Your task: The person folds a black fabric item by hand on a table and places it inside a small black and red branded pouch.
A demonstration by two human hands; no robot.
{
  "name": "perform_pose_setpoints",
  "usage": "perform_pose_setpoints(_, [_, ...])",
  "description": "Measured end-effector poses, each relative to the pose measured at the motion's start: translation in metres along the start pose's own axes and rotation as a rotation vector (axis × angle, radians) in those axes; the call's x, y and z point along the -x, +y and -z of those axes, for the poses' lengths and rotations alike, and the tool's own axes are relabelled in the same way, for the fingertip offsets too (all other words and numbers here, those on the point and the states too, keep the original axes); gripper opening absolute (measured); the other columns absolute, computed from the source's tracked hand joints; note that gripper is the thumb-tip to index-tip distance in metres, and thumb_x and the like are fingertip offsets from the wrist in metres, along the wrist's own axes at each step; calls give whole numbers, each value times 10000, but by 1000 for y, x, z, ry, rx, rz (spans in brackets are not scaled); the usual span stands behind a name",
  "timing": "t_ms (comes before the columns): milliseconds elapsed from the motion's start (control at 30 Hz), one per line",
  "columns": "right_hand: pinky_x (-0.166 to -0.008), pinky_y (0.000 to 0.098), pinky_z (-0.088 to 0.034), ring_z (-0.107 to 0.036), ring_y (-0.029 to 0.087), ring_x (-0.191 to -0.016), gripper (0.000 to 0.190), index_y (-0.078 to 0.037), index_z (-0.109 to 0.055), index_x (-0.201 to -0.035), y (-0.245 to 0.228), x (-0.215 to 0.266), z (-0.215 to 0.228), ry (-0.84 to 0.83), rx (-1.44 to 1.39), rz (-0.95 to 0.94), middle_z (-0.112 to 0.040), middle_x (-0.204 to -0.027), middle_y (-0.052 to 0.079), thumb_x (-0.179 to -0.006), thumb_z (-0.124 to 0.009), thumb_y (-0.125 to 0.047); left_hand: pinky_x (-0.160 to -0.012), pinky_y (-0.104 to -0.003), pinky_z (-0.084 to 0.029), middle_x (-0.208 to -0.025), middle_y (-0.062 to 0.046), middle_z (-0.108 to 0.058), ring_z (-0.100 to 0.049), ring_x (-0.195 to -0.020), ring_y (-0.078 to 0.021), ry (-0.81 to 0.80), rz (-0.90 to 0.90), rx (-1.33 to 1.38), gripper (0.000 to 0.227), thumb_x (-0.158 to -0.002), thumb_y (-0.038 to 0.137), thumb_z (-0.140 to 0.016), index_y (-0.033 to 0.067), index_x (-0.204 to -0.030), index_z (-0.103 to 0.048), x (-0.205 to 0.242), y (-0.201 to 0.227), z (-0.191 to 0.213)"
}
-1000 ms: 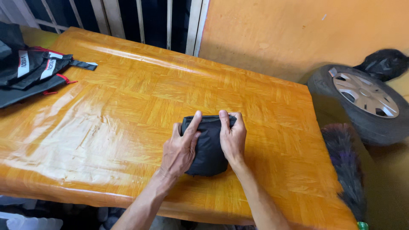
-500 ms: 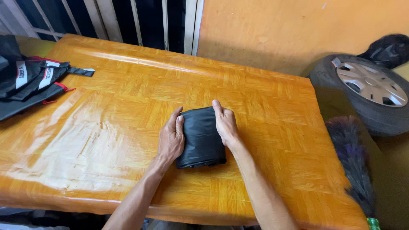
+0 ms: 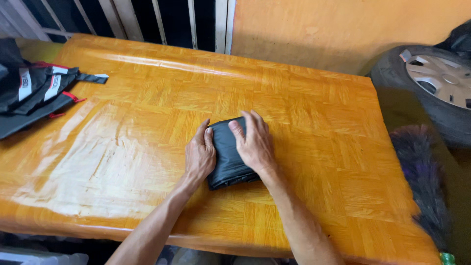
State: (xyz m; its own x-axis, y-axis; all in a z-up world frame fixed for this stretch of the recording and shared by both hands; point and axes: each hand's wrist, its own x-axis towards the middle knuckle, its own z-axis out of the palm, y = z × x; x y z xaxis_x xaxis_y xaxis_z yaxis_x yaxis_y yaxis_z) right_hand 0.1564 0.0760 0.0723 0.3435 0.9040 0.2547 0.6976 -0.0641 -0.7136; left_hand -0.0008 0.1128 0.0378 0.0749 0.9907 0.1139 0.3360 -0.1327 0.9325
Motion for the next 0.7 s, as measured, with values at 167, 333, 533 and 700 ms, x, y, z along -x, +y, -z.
perform_pose_setpoints(167, [-1124, 760, -176, -139, 477, -1528, 618, -203, -323, -1589, -31, 23, -11, -300, 423, 136, -183, -1664, 222, -1074, -241, -534, -1054, -580, -453, -1237, -187, -717, -601, -1238, -444, -63, 86, -82, 445, -1063, 363, -410, 203, -1438, -587, -9, -8, -4])
perform_pose_setpoints(333, [-1099, 783, -177, -215, 472, -1507, 625, -186, -384, -1563, -26, 29, -22, -184, 524, 214, -277, -1618, 255, -1055, -336, -547, -1054, -515, -487, -1206, -68, -745, -631, -1231, -355, -107, 189, -139, 405, -1032, 448, -465, 317, -1365, -655, -42, -42, -12])
perform_pose_setpoints(533, [-1070, 807, -186, -239, 483, -1495, 634, -135, -399, -1550, -19, 31, -25, -108, 527, 271, -287, -1603, 287, -1034, -424, -503, -1052, -537, -480, -1229, -132, -730, -614, -1239, -411, -129, 160, -91, 428, -1038, 399, -444, 243, -1367, -668, -31, -24, -2])
perform_pose_setpoints(700, [-1069, 831, -129, -191, 467, -1510, 644, -163, -379, -1559, -32, 46, -12, -262, 454, 299, -215, -1635, 266, -1025, -377, -522, -1046, -535, -481, -1249, -152, -719, -602, -1258, -417, -109, 170, 18, 432, -1036, 384, -453, 203, -1362, -672, -34, -33, -2])
